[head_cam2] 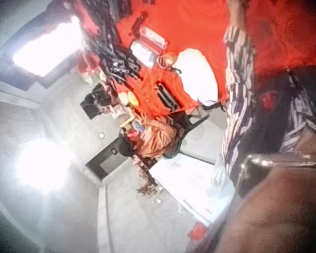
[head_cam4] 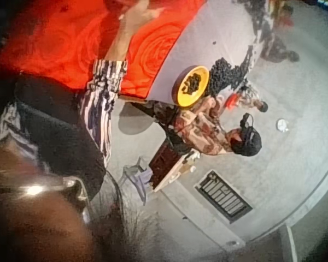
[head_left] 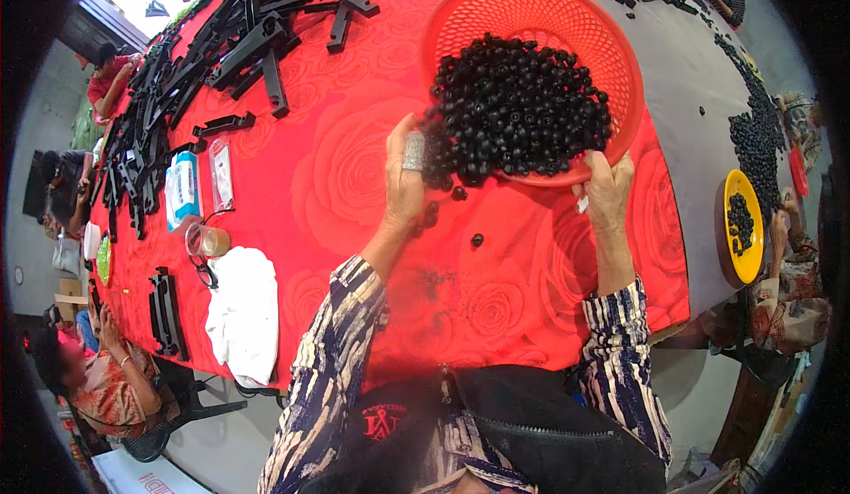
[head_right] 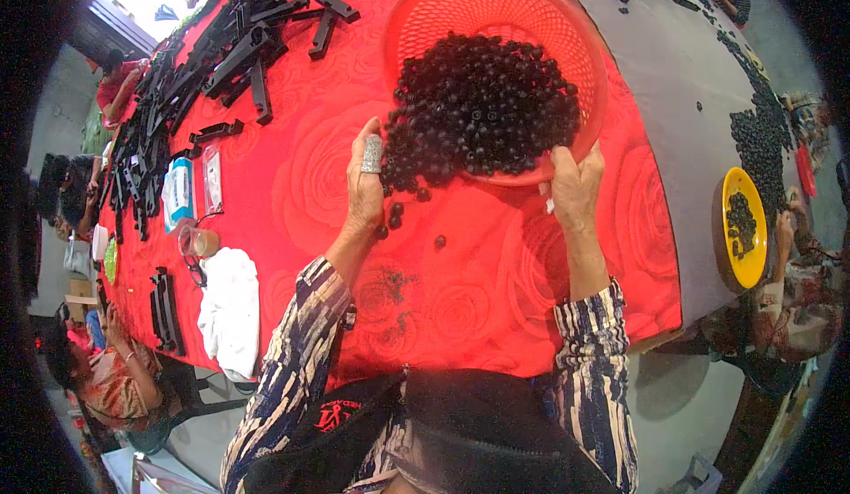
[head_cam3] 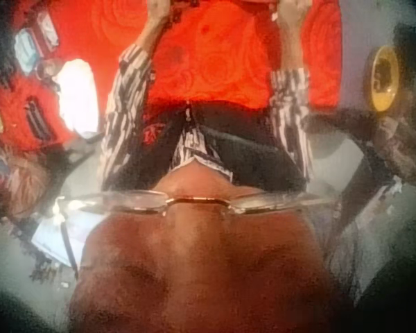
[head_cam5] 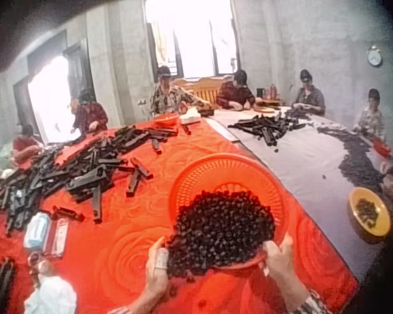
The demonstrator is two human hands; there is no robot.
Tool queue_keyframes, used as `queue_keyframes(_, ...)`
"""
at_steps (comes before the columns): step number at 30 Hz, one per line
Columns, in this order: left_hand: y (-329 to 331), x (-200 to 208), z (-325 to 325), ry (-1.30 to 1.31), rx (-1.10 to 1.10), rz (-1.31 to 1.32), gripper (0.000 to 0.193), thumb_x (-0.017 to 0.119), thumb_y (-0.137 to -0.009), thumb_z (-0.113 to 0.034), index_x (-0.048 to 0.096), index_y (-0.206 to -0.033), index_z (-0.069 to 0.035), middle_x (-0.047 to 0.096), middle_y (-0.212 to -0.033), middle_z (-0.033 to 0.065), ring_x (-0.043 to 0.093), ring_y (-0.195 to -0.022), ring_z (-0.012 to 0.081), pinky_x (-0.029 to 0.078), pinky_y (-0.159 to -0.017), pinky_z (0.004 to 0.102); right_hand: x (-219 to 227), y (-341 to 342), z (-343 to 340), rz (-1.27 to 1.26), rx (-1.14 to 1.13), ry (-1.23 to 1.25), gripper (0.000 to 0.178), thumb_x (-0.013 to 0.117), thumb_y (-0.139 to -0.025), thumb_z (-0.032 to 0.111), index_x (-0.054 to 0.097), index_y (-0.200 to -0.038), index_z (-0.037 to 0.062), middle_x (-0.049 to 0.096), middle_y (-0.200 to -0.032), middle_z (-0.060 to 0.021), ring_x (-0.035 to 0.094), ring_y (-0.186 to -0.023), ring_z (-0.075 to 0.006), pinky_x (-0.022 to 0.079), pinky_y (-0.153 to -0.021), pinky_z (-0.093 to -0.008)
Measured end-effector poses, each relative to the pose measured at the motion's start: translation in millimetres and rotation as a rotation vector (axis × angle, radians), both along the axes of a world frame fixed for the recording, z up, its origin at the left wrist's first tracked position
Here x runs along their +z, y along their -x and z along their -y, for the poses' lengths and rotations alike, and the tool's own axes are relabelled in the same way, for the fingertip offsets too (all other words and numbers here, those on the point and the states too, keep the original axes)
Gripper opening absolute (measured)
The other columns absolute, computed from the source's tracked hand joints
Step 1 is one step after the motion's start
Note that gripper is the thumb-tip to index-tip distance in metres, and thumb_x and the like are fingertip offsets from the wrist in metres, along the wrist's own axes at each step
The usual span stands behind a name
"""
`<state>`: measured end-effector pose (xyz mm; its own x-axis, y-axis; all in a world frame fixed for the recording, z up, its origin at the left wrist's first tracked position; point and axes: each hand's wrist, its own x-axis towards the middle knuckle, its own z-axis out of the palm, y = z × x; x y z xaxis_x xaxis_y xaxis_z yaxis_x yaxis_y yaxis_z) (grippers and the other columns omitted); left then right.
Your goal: Manually assembling or inspecting small black components on a work surface.
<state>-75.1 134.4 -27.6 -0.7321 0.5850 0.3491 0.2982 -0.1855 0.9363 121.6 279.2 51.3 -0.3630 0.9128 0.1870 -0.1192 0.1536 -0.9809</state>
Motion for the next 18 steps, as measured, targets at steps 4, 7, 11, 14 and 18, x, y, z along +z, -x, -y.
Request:
queue_keyframes(4,-4,3,-5,-0.012,-0.028,0.045,0.043,0.037,-0.091,-0.020,0.041,-0.128,0.003,0.044,-0.128,0.0171,0.041,-0.120,0.0251,0.030,-0.101,0.0324,-2,-2,-9,-0.040,0.029,0.062,0.008,0.049,-0.078,0.005,0.050,-0.086,0.0028,0.053,-0.063,-0.0037,0.048,-0.039,-0.0124,0.036,-0.031,-0.0241)
queue_keyframes(7,-2,2,-2,-0.030,-0.041,0.076,0.041,0.038,-0.093,-0.021,0.042,-0.126,0.003,0.047,-0.125,0.0160,0.043,-0.118,0.0236,0.031,-0.100,0.0318,7,3,-4,-0.114,0.016,0.229,0.009,0.049,-0.077,0.005,0.050,-0.085,0.0021,0.051,-0.062,-0.0032,0.046,-0.038,-0.0124,0.036,-0.032,-0.0247)
queue_keyframes(11,-3,8,1,-0.040,-0.069,0.150,0.038,0.038,-0.093,-0.017,0.045,-0.124,0.003,0.052,-0.119,0.0120,0.046,-0.114,0.0194,0.033,-0.098,0.0299,1,-14,-20,-0.128,0.046,0.407,0.006,0.051,-0.077,0.006,0.052,-0.080,0.0014,0.050,-0.060,-0.0024,0.041,-0.036,-0.0098,0.037,-0.033,-0.0253)
queue_keyframes(14,3,3,0,-0.085,-0.084,0.161,0.036,0.038,-0.092,-0.015,0.046,-0.123,0.002,0.053,-0.117,0.0101,0.047,-0.112,0.0176,0.034,-0.097,0.0285,-13,-36,-49,-0.146,0.051,0.539,0.008,0.051,-0.079,0.009,0.051,-0.071,0.0065,0.047,-0.055,0.0015,0.036,-0.035,-0.0059,0.035,-0.032,-0.0244)
queue_keyframes(18,2,7,3,-0.051,-0.049,0.232,0.035,0.038,-0.092,-0.014,0.047,-0.122,0.002,0.054,-0.117,0.0098,0.048,-0.111,0.0173,0.035,-0.096,0.0277,-17,-40,-60,-0.256,0.124,0.763,0.010,0.053,-0.079,0.009,0.047,-0.071,0.0098,0.043,-0.052,0.0044,0.030,-0.033,-0.0042,0.029,-0.031,-0.0210)
